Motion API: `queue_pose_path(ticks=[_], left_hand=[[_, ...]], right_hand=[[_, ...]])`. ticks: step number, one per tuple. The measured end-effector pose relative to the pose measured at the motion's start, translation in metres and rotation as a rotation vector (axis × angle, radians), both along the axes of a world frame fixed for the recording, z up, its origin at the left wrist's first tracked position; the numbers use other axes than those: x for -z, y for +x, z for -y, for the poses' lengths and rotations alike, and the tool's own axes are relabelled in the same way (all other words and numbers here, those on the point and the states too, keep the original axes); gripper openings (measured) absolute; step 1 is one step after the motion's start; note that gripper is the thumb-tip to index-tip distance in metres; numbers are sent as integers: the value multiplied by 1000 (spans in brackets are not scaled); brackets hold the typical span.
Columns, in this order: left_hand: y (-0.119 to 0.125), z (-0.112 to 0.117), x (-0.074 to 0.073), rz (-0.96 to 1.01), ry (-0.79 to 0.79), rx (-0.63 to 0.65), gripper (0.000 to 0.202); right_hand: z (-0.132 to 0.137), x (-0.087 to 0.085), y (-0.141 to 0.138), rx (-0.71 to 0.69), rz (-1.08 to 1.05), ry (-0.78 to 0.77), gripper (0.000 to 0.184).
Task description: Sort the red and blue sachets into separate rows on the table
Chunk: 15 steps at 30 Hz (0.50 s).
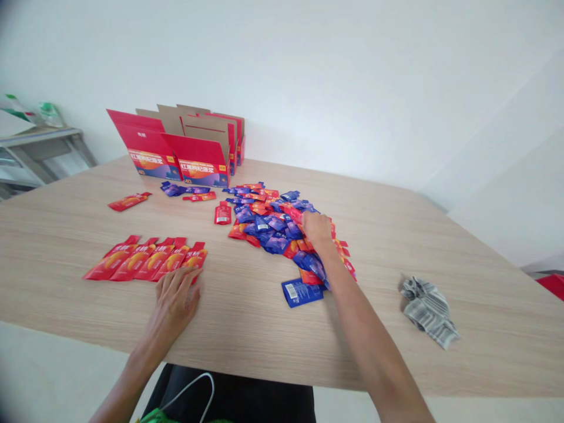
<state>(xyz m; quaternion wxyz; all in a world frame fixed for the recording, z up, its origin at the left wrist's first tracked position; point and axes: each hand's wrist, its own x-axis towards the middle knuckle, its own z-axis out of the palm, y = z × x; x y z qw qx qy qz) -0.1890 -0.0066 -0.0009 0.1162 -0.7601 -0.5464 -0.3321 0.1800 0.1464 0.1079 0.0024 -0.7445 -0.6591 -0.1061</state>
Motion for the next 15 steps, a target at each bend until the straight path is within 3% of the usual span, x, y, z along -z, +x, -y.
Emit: queue_pose_path(ticks=[4,6,8,10,12,15], left_hand=[[-1,0,-1,55,-21,32,31],[1,0,-2,108,-44,35,31],[7,4,-5,215,-95,38,30],[17,11,-8,395,-210,100,32],[32,21,-12,640,-407,228,39],[56,34,-19,1006,-676,408,53]], right_hand=[[12,-6,4,-84,-173,262,41],[21,-4,-2,-206,-373,388,42],[32,2,-18,-337,-653,413,46],[46,12,-42,-421,-994,295,50],[65,26,-73,-432,-1339,63,51],[95,48,-117,-426,-1642,-229,49]])
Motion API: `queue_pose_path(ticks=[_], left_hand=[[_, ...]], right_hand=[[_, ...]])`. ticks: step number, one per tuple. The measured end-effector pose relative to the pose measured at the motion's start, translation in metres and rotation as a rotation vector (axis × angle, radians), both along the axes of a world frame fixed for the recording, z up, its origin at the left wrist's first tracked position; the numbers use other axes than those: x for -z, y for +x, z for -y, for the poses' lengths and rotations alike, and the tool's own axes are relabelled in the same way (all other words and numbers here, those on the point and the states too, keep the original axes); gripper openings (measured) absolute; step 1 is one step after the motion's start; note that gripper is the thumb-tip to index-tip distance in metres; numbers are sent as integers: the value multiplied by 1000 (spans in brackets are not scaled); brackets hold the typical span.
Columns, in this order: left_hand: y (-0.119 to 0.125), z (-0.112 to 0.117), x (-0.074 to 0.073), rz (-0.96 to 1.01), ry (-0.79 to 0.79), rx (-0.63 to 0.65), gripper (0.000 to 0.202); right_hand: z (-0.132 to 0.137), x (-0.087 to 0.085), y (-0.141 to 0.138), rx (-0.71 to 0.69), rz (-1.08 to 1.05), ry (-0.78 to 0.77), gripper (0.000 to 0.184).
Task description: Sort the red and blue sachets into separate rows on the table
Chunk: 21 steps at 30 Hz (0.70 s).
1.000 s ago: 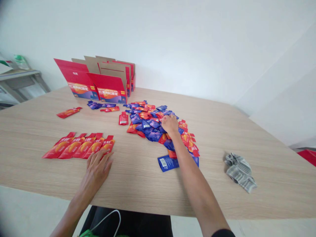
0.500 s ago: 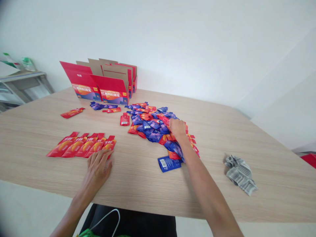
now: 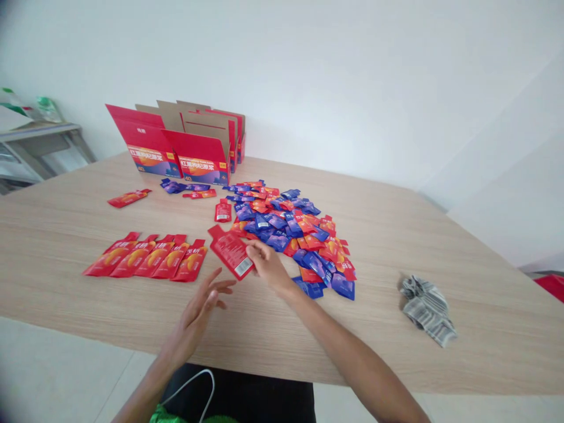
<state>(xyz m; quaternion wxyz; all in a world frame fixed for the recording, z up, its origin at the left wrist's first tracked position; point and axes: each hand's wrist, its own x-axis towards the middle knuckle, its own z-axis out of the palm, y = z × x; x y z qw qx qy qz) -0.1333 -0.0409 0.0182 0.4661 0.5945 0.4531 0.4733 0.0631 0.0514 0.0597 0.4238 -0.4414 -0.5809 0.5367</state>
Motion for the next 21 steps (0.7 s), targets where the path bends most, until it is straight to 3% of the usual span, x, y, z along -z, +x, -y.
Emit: queue_pose_path(ticks=[3,8,10,13,17,21], left_hand=[[15,6,-3,147,-62,-29,48],[12,5,2,33,-157,-189,45],[9,6,3,31,-228,-168,47],[5,7,2,24,-322,-91,49],[4,9,1,25,-350,11,45],[3,9,0,197,-368,85,49]], right_hand=[[26,17,-28,-112,-69,-78,46],[38,24,-30,-222,89,51,33],[30,23,-25,-235,120,59,34],[14,23,-21,-231,33,-50,41],[0,20,-22,-177,-58,-149,52],[-2,11,-24,-176,-142,-164,55]])
